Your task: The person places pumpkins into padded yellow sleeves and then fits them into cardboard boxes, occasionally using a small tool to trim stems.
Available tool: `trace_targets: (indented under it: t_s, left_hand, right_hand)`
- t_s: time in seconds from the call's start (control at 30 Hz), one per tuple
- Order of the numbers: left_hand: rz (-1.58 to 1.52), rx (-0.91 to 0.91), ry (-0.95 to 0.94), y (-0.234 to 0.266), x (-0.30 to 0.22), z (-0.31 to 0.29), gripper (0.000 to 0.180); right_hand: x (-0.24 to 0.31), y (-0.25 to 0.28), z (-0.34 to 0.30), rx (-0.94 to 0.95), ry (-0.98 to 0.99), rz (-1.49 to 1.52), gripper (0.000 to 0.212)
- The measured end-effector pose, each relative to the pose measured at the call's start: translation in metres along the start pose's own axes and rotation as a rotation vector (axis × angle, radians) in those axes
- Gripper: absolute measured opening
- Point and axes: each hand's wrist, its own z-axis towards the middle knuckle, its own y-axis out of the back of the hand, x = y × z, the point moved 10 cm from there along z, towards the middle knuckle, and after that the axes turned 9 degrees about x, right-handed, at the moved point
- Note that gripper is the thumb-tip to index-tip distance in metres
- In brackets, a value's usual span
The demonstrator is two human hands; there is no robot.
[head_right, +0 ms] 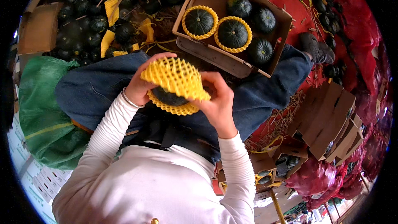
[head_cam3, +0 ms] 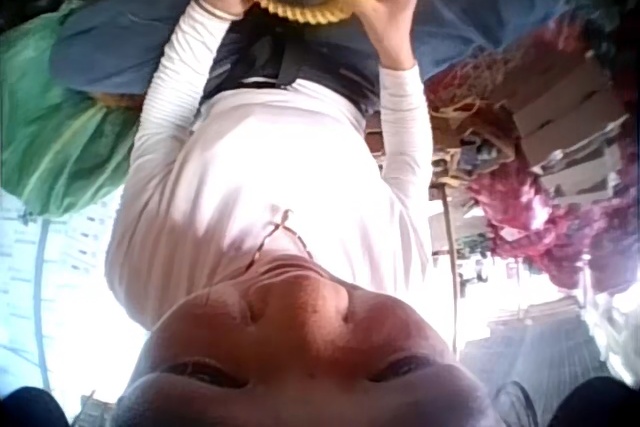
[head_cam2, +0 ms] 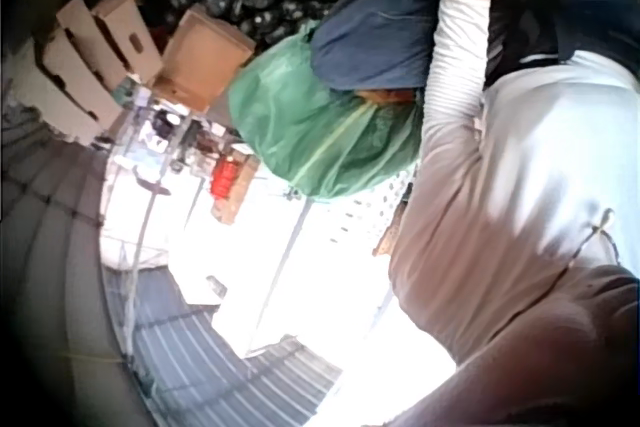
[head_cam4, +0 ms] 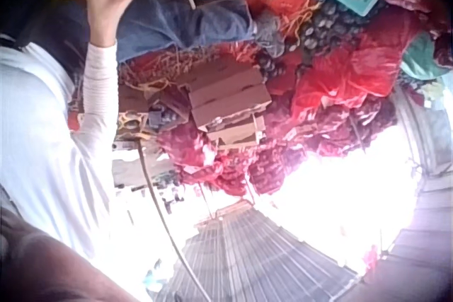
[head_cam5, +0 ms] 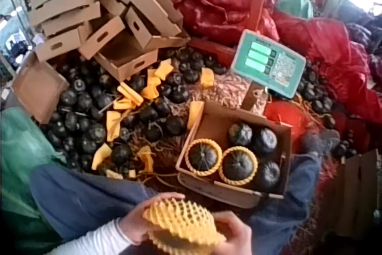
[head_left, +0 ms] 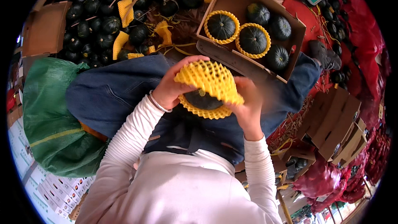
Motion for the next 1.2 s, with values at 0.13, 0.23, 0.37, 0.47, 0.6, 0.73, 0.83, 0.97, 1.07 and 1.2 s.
trace_targets:
  t_s: [0.13, 0.23, 0.37, 0.47, 0.6, 0.73, 0.83, 0.97, 1.07, 1.2]
  left_hand:
    - [-0.347, -0.095, 0.093, 0.005, 0.023, 0.005, 0.059]
    - [-0.305, -0.103, 0.015, 0.005, 0.008, 0.001, 0.060]
    - [-0.228, -0.089, 0.102, 0.002, 0.011, -0.004, 0.064]
    - [-0.282, -0.131, 0.078, -0.002, 0.013, -0.008, 0.073]
    - [0.367, -0.138, -0.085, -0.001, -0.001, -0.006, 0.097]
    - [0.566, -0.139, -0.108, 0.001, -0.003, 0.000, 0.099]
    - [0.410, -0.168, -0.069, 0.007, -0.004, 0.008, 0.095]
    - [0.396, -0.266, -0.125, 0.055, -0.026, 0.066, 0.075]
    - [1.255, -0.518, -0.227, 0.102, -0.041, 0.126, 0.045]
    - [1.412, -0.609, -0.119, 0.112, -0.031, 0.149, 0.016]
  right_hand:
    - [-0.022, 0.004, 0.013, -0.086, -0.193, 0.230, 0.045]
    - [0.003, -0.015, 0.018, -0.002, -0.046, 0.225, 0.071]
    - [-0.005, -0.025, 0.011, 0.149, -0.017, 0.262, 0.101]
    - [-0.007, -0.024, 0.006, 0.125, -0.030, 0.306, 0.098]
    - [0.035, -0.048, 0.008, 0.138, 0.112, -0.899, 0.098]
    - [0.027, -0.050, 0.025, 0.121, 0.082, -0.919, 0.096]
    - [0.032, -0.055, 0.033, 0.119, 0.148, -1.025, 0.088]
    - [0.028, 0.009, 0.109, 0.081, 0.217, -0.733, 0.077]
    - [0.039, 0.060, 0.188, -0.267, 0.250, -0.850, 0.071]
    - [0.005, 0.036, 0.267, -0.022, 0.101, -1.499, 0.079]
